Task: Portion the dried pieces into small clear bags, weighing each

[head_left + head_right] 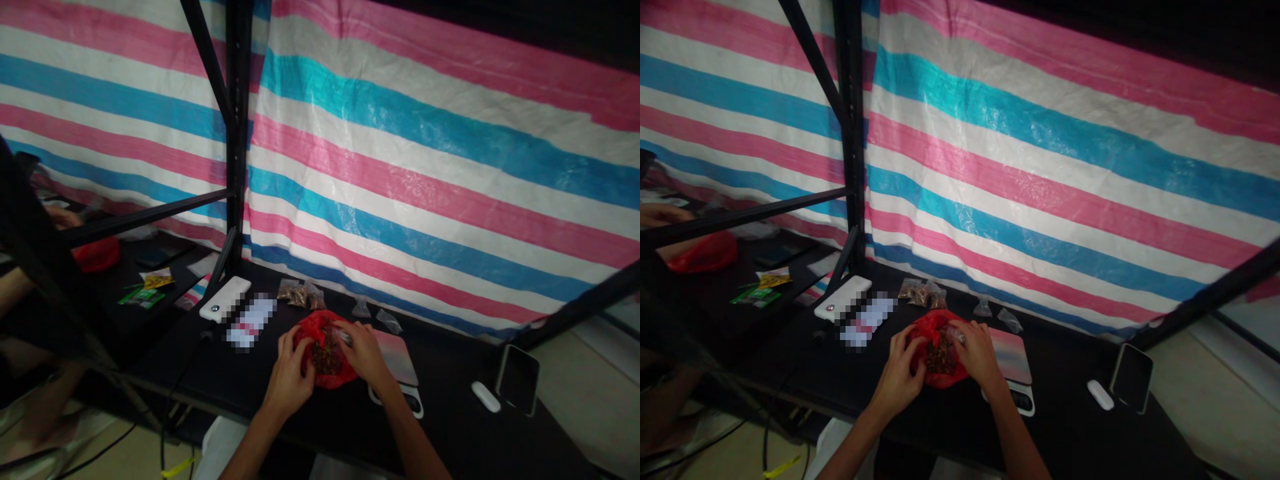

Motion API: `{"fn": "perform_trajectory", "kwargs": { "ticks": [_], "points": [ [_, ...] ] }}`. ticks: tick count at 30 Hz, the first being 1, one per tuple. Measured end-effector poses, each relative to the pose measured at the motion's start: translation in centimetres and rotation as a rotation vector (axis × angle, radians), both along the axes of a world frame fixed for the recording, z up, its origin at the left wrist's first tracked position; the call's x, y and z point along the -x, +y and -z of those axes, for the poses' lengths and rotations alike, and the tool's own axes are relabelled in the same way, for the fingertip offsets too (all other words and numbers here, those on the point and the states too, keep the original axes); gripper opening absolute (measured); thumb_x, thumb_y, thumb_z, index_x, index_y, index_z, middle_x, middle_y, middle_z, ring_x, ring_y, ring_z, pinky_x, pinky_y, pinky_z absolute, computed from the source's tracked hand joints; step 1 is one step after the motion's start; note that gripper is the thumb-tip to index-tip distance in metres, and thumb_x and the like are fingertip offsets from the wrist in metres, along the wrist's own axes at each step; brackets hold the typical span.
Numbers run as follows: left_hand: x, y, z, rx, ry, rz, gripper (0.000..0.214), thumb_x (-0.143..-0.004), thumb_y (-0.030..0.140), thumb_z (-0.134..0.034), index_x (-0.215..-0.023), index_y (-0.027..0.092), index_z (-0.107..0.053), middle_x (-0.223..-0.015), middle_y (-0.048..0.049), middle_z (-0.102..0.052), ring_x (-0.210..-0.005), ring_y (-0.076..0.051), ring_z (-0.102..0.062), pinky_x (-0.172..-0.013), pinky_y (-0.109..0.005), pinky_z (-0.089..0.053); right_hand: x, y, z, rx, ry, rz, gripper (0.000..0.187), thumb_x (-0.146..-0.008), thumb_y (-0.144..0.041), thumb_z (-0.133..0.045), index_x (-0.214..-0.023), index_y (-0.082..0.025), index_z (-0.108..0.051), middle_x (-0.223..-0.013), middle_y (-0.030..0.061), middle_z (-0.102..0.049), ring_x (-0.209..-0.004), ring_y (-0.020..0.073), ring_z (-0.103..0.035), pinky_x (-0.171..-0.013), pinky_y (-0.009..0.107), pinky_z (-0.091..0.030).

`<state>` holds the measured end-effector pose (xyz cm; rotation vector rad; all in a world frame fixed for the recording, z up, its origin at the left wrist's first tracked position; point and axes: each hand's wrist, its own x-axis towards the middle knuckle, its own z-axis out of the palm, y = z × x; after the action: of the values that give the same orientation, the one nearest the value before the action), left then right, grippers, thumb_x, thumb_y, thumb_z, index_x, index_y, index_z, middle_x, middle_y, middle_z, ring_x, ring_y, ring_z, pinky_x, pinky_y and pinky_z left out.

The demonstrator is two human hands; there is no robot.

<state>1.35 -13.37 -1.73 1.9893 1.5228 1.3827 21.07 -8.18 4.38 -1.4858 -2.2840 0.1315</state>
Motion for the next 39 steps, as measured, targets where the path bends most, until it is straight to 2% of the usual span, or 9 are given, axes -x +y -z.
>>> {"fn": "perform_trajectory", "kwargs": {
  "ticks": [10, 15, 18, 20, 22, 26, 29, 33, 39],
  "points": [
    [0.0, 0.0, -0.1, 0.012, 0.024, -0.010, 0.042, -0.081, 0.006, -0.054, -0.119, 0.024, -0.063, -0.139, -0.0116, -0.048, -0.131, -0.029, -0.047, -0.109, -0.051, -0.049, -1.1, -0.8, 0.3, -0.049, 0.214, 0.037, 0.030, -0.093, -0.029, -0.055, -0.119, -0.029, -0.071, -0.104, 0.0043, -0.076, -0.091, 0.0247, -0.065, -0.088, 0.039, -0.045],
    [0.0, 0.1, 0.3, -0.007, 0.036, -0.021, 0.044, -0.080, 0.005, -0.055, -0.118, 0.025, -0.063, -0.139, -0.0106, -0.048, -0.130, -0.030, -0.048, -0.108, -0.052, -0.050, -5.0, -1.4, 1.2, -0.114, 0.362, 0.160, 0.037, -0.094, -0.042, -0.054, -0.122, -0.024, -0.069, -0.115, 0.0086, -0.074, -0.099, 0.0268, -0.067, -0.090, 0.040, -0.050],
    [0.0, 0.3, 0.5, -0.024, 0.043, -0.027, 0.044, -0.079, 0.006, -0.056, -0.118, 0.025, -0.063, -0.139, -0.0104, -0.048, -0.131, -0.030, -0.047, -0.108, -0.052, -0.050, -8.3, -1.6, 1.7, -0.136, 0.409, 0.241, 0.042, -0.094, -0.044, -0.052, -0.126, -0.021, -0.067, -0.110, 0.0101, -0.075, -0.093, 0.0264, -0.069, -0.089, 0.041, -0.051],
    [0.0, 0.3, 0.6, -0.025, 0.055, -0.022, 0.042, -0.081, 0.007, -0.055, -0.118, 0.024, -0.063, -0.140, -0.0108, -0.048, -0.131, -0.030, -0.047, -0.108, -0.052, -0.050, -10.2, -1.7, 2.1, -0.137, 0.419, 0.278, 0.040, -0.091, -0.042, -0.054, -0.121, -0.022, -0.070, -0.102, 0.0093, -0.077, -0.088, 0.0263, -0.070, -0.091, 0.044, -0.050],
    [0.0, 0.4, 0.6, -0.024, 0.067, -0.016, 0.038, -0.083, 0.010, -0.055, -0.118, 0.024, -0.064, -0.139, -0.0112, -0.048, -0.131, -0.031, -0.047, -0.107, -0.054, -0.050, -11.5, -1.7, 2.5, -0.131, 0.417, 0.288, 0.035, -0.085, -0.040, -0.060, -0.114, -0.026, -0.074, -0.102, 0.0073, -0.077, -0.092, 0.0278, -0.070, -0.096, 0.049, -0.046],
    [0.1, 0.5, 0.8, -0.034, 0.073, -0.016, 0.036, -0.086, 0.013, -0.055, -0.118, 0.025, -0.064, -0.139, -0.0111, -0.047, -0.129, -0.031, -0.047, -0.106, -0.055, -0.050, -13.5, -2.1, 3.5, -0.154, 0.449, 0.297, 0.043, -0.076, -0.039, -0.067, -0.119, -0.032, -0.072, -0.121, 0.0044, -0.073, -0.116, 0.0308, -0.063, -0.107, 0.051, -0.038],
    [0.1, 0.5, 0.7, -0.031, 0.068, -0.026, 0.034, -0.086, 0.015, -0.056, -0.117, 0.026, -0.065, -0.139, -0.0105, -0.049, -0.129, -0.031, -0.048, -0.106, -0.055, -0.050, -15.2, -2.9, 4.8, -0.241, 0.537, 0.392, 0.048, -0.080, -0.040, -0.058, -0.124, -0.025, -0.067, -0.129, 0.0101, -0.068, -0.123, 0.0315, -0.058, -0.108, 0.052, -0.039],
    [0.0, 0.5, 0.6, -0.025, 0.074, -0.041, 0.033, -0.085, 0.016, -0.057, -0.116, 0.026, -0.066, -0.138, -0.0105, -0.050, -0.128, -0.031, -0.049, -0.104, -0.054, -0.051, -17.3, -4.0, 6.7, -0.364, 0.643, 0.562, 0.047, -0.078, -0.037, -0.051, -0.118, -0.017, -0.064, -0.123, 0.0172, -0.067, -0.118, 0.0351, -0.058, -0.105, 0.058, -0.039],
    [0.0, 0.6, 0.8, -0.044, 0.120, -0.039, 0.031, -0.088, 0.019, -0.055, -0.118, 0.024, -0.065, -0.139, -0.0119, -0.048, -0.126, -0.032, -0.048, -0.103, -0.055, -0.050, -17.7, -4.3, 7.4, -0.463, 0.666, 0.674, 0.038, -0.078, -0.035, -0.051, -0.110, -0.019, -0.065, -0.110, 0.0129, -0.069, -0.105, 0.0304, -0.063, -0.098, 0.050, -0.044]
  ]
}}
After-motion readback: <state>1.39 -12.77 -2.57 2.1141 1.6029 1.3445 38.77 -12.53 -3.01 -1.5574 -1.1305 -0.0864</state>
